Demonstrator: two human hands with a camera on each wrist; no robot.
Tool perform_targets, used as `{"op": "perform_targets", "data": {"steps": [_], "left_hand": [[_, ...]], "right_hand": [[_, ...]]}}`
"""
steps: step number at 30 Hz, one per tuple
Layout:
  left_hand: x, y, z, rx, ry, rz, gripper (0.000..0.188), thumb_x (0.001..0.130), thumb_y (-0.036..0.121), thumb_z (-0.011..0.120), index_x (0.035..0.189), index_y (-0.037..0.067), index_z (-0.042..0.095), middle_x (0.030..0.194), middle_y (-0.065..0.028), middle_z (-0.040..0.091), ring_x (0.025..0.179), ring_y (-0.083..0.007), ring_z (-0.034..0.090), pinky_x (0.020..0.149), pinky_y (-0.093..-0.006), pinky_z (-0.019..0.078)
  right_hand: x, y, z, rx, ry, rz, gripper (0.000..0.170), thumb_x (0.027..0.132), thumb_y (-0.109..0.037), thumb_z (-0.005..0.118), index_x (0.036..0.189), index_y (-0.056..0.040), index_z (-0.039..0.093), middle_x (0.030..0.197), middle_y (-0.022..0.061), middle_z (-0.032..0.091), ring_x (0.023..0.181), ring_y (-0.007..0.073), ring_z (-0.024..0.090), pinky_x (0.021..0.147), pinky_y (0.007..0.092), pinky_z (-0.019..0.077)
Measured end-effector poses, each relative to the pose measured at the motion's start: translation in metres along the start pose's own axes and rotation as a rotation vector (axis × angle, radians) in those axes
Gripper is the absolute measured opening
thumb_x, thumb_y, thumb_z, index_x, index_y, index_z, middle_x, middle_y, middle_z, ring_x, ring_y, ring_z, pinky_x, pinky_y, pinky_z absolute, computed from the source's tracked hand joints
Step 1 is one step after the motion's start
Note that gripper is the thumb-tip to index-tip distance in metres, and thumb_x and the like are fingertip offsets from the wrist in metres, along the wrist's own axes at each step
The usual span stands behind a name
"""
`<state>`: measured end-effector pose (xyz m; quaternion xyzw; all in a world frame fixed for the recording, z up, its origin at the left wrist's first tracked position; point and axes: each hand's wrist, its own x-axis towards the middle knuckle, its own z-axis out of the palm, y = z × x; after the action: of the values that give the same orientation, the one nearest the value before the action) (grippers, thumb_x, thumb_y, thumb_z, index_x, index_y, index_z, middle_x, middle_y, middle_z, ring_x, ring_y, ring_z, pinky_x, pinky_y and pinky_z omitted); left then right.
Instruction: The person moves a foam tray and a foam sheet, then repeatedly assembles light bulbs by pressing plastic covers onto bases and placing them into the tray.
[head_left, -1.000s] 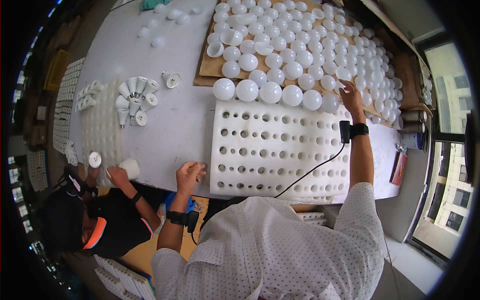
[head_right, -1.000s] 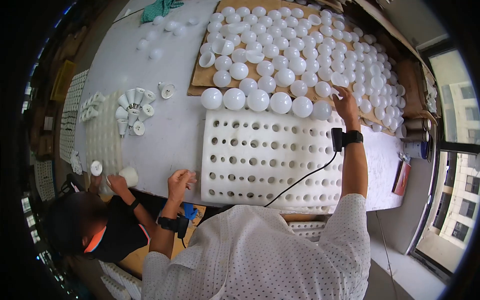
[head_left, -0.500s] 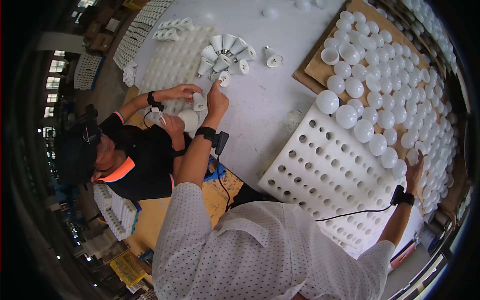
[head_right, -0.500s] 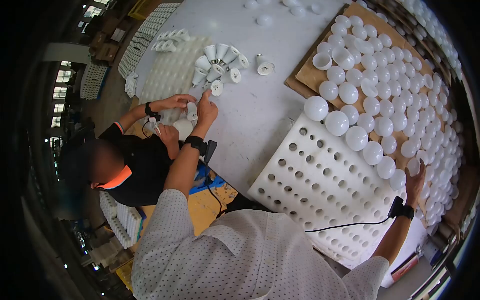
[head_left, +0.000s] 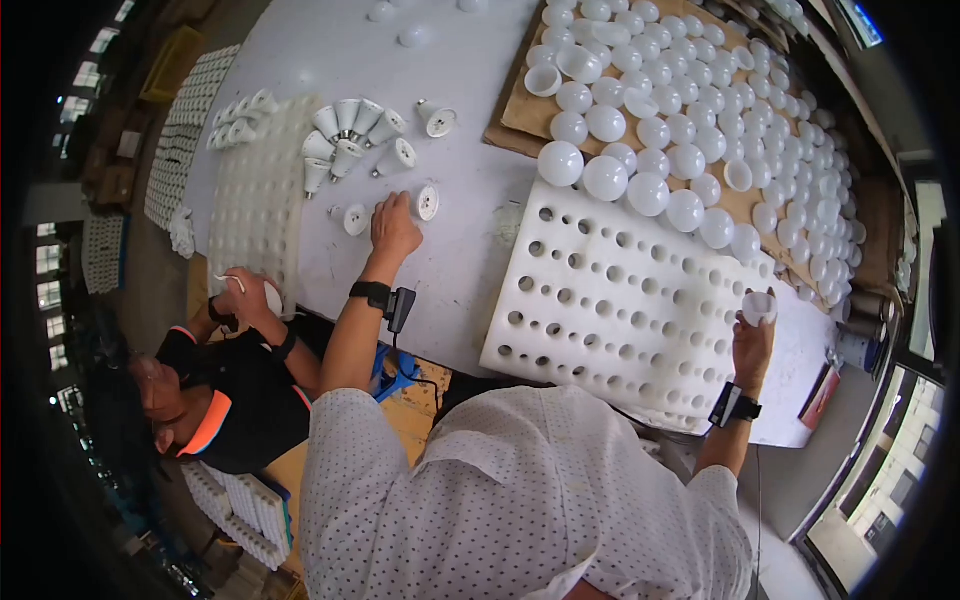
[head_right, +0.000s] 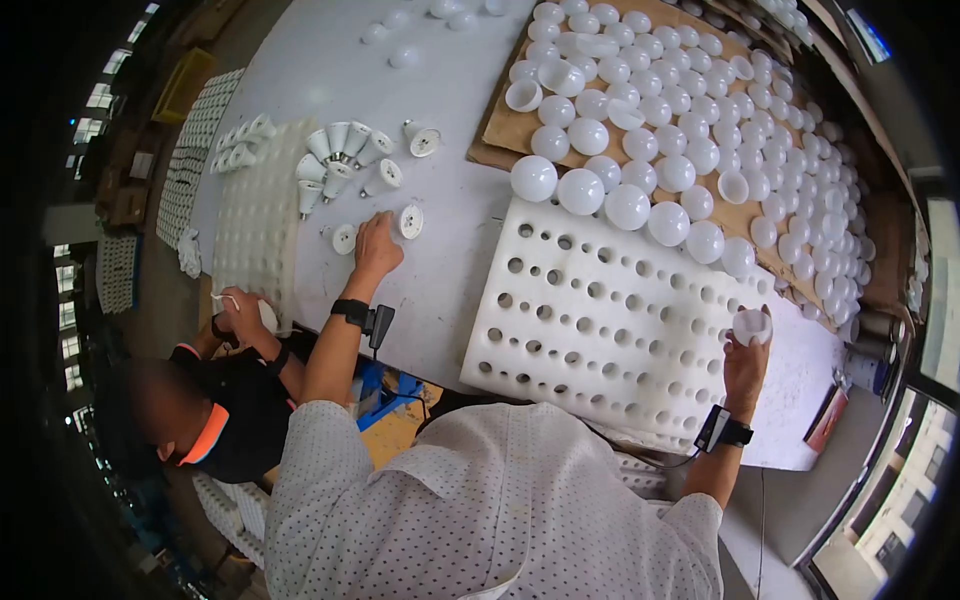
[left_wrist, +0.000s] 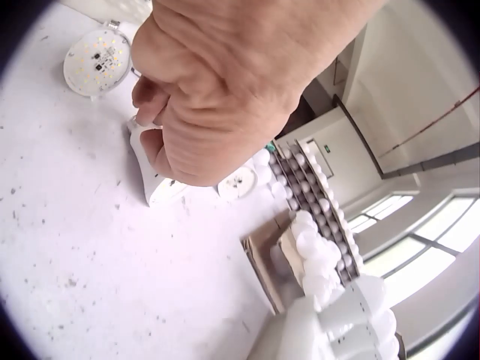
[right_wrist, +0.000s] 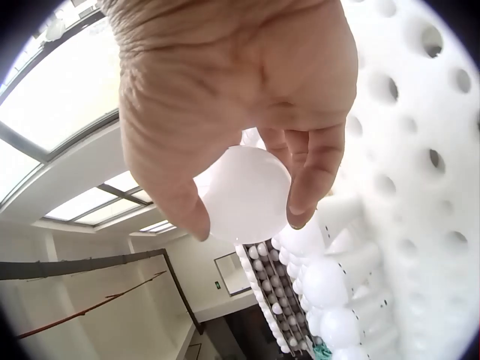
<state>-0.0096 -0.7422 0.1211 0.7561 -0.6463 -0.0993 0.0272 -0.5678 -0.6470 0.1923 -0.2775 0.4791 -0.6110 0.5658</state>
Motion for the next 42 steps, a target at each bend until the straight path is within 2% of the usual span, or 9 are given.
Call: {"op": "perform_targets", "data": {"steps": [3, 11, 13, 14, 16, 18, 23, 35, 42], "left_hand": [[-0.002, 0.002, 0.040, 0.069, 0.223, 0.308, 0.037, 0.067, -0.001, 0.059, 0.102, 0.001, 0.047, 0.113, -0.0195, 0.052, 0.105, -0.0326, 0.050, 0.089, -0.0417, 0.0381], [-0.022, 0.040, 0.055, -0.219, -0.005, 0.242, 0.044, 0.070, 0.005, 0.060, 0.111, -0.002, 0.046, 0.117, -0.0220, 0.050, 0.106, -0.0334, 0.052, 0.087, -0.0404, 0.0414], [-0.042, 0.064, 0.010, -0.597, -0.258, -0.047, 0.055, 0.071, 0.006, 0.059, 0.122, -0.005, 0.040, 0.121, -0.0208, 0.049, 0.098, -0.0270, 0.058, 0.077, -0.0347, 0.0478], [-0.057, 0.076, -0.002, -0.601, -0.269, -0.042, 0.055, 0.071, 0.006, 0.059, 0.122, -0.005, 0.040, 0.121, -0.0208, 0.049, 0.098, -0.0270, 0.058, 0.077, -0.0347, 0.0478], [-0.093, 0.104, -0.022, -1.612, -0.462, 0.007, 0.052, 0.070, 0.006, 0.059, 0.119, -0.006, 0.043, 0.118, -0.0177, 0.053, 0.092, -0.0216, 0.060, 0.068, -0.0293, 0.0487], [-0.120, 0.132, -0.043, -1.868, -0.639, 0.103, 0.049, 0.072, 0.007, 0.062, 0.115, -0.006, 0.045, 0.107, -0.0171, 0.058, 0.081, -0.0172, 0.061, 0.064, -0.0260, 0.0494], [-0.148, 0.165, -0.057, -1.711, -0.910, 0.237, 0.048, 0.073, 0.014, 0.068, 0.113, -0.004, 0.048, 0.096, -0.0189, 0.062, 0.060, -0.0138, 0.060, 0.045, -0.0208, 0.0457], [-0.167, 0.173, -0.061, -1.608, -0.894, 0.274, 0.041, 0.071, 0.018, 0.071, 0.101, -0.004, 0.055, 0.085, -0.0159, 0.063, 0.054, -0.0104, 0.057, 0.040, -0.0181, 0.0435], [-0.165, 0.163, -0.076, -1.244, -0.912, 0.284, 0.045, 0.062, 0.026, 0.078, 0.088, -0.006, 0.059, 0.071, -0.0086, 0.062, 0.052, -0.0106, 0.057, 0.040, -0.0203, 0.0424]], "right_hand": [[-0.010, 0.021, 0.026, -0.052, -0.051, 0.047, 0.073, 0.075, -0.021, 0.066, 0.134, -0.0075, 0.025, 0.116, 0.0144, 0.049, 0.078, 0.0171, 0.056, 0.060, 0.0222, 0.0472], [-0.032, 0.035, 0.104, -0.056, -0.317, 0.115, 0.080, 0.064, -0.022, 0.073, 0.130, -0.0074, 0.030, 0.111, 0.0149, 0.052, 0.080, 0.0195, 0.058, 0.059, 0.0260, 0.0468], [-0.036, 0.036, 0.111, -0.030, -0.356, 0.122, 0.084, 0.061, -0.023, 0.077, 0.130, -0.0076, 0.030, 0.110, 0.0149, 0.053, 0.080, 0.0194, 0.058, 0.059, 0.0256, 0.0468], [-0.038, 0.037, 0.115, -0.013, -0.385, 0.126, 0.083, 0.062, -0.024, 0.077, 0.129, -0.0080, 0.031, 0.107, 0.0144, 0.054, 0.080, 0.0195, 0.058, 0.060, 0.0257, 0.0468], [-0.040, 0.044, 0.123, 0.082, -0.477, 0.170, 0.082, 0.063, -0.026, 0.076, 0.130, -0.0091, 0.031, 0.107, 0.0141, 0.053, 0.080, 0.0199, 0.058, 0.060, 0.0256, 0.0466], [-0.043, 0.048, 0.135, 0.113, -0.517, 0.197, 0.082, 0.063, -0.028, 0.076, 0.129, -0.0095, 0.031, 0.109, 0.0142, 0.052, 0.080, 0.0201, 0.058, 0.060, 0.0257, 0.0464], [-0.054, 0.056, 0.154, 0.259, -0.566, 0.252, 0.080, 0.065, -0.031, 0.075, 0.128, -0.0105, 0.032, 0.113, 0.0141, 0.049, 0.081, 0.0204, 0.057, 0.059, 0.0256, 0.0456], [-0.068, 0.053, 0.153, 0.233, -0.635, 0.273, 0.076, 0.066, -0.029, 0.074, 0.127, -0.0083, 0.033, 0.111, 0.0128, 0.052, 0.078, 0.0159, 0.055, 0.062, 0.0254, 0.0460], [-0.074, 0.024, 0.167, -0.733, -0.891, -0.098, 0.080, 0.053, -0.019, 0.082, 0.121, -0.0062, 0.042, 0.110, 0.0083, 0.055, 0.100, 0.0220, 0.054, 0.086, 0.0341, 0.0438]]}}
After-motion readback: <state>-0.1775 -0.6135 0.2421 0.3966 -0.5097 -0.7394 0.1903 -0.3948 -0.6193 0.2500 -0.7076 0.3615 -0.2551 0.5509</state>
